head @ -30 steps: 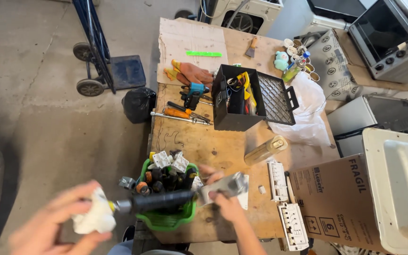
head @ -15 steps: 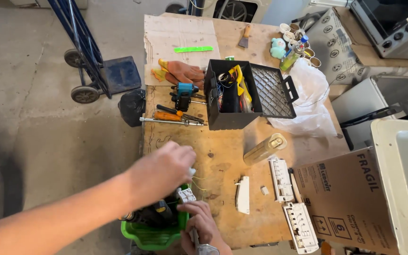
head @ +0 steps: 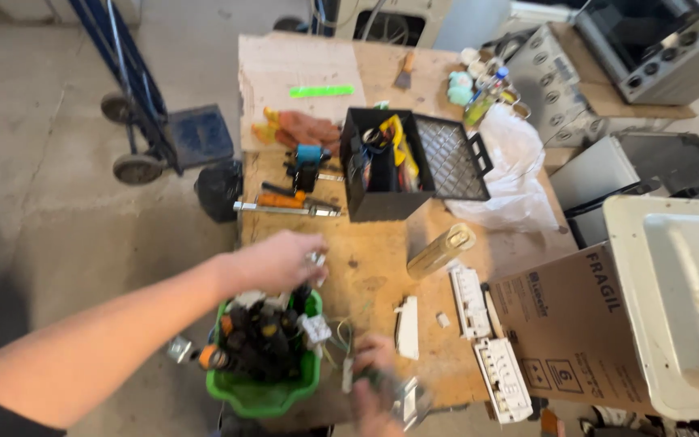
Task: The recorder is organizing various electrical components, wires, and tools inside a black toolbox on a workbench.
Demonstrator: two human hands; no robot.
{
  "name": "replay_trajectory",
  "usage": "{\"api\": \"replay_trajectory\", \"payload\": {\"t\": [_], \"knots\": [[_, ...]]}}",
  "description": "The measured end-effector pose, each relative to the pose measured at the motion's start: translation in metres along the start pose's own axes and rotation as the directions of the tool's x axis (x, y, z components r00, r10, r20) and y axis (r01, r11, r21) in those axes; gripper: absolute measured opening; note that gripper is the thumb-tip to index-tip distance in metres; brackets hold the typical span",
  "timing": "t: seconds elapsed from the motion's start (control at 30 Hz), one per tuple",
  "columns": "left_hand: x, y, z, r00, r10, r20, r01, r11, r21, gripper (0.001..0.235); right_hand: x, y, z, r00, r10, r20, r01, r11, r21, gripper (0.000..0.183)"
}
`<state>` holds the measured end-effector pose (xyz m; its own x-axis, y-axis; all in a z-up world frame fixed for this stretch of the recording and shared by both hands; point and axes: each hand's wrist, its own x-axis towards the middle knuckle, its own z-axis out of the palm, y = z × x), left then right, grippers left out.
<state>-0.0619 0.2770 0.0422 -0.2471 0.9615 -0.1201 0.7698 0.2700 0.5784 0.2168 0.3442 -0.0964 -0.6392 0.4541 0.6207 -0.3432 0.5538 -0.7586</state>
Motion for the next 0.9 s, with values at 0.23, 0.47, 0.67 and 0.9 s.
{"api": "replay_trajectory", "payload": {"t": [0.23, 0.47, 0.67, 0.9], "knots": [[-0.008, -0.011, 0.010, 0.992, -0.036, -0.120, 0.022, 0.992, -0.122, 0.033, 0.004, -0.015, 0.002, 0.860, 0.511, 0.012, -0.511, 0.859, 0.039, 0.031], [0.000, -0.055, 0.014, 0.964, 0.069, -0.258, -0.092, 0.993, -0.078, 0.050, 0.046, -0.026, 0.027, 0.775, 0.348, 0.527, -0.201, 0.927, -0.317, 0.026], [-0.100, -0.142, -0.002, 0.901, -0.153, -0.405, -0.045, 0.897, -0.440, 0.056, 0.034, -0.029, 0.032, 0.750, 0.444, 0.490, -0.347, 0.895, -0.280, 0.037], [-0.203, -0.266, 0.193, 0.873, -0.485, -0.059, 0.193, 0.453, -0.870, 0.049, 0.006, -0.042, 0.043, 0.938, 0.270, 0.217, -0.201, 0.935, -0.293, 0.024]]}}
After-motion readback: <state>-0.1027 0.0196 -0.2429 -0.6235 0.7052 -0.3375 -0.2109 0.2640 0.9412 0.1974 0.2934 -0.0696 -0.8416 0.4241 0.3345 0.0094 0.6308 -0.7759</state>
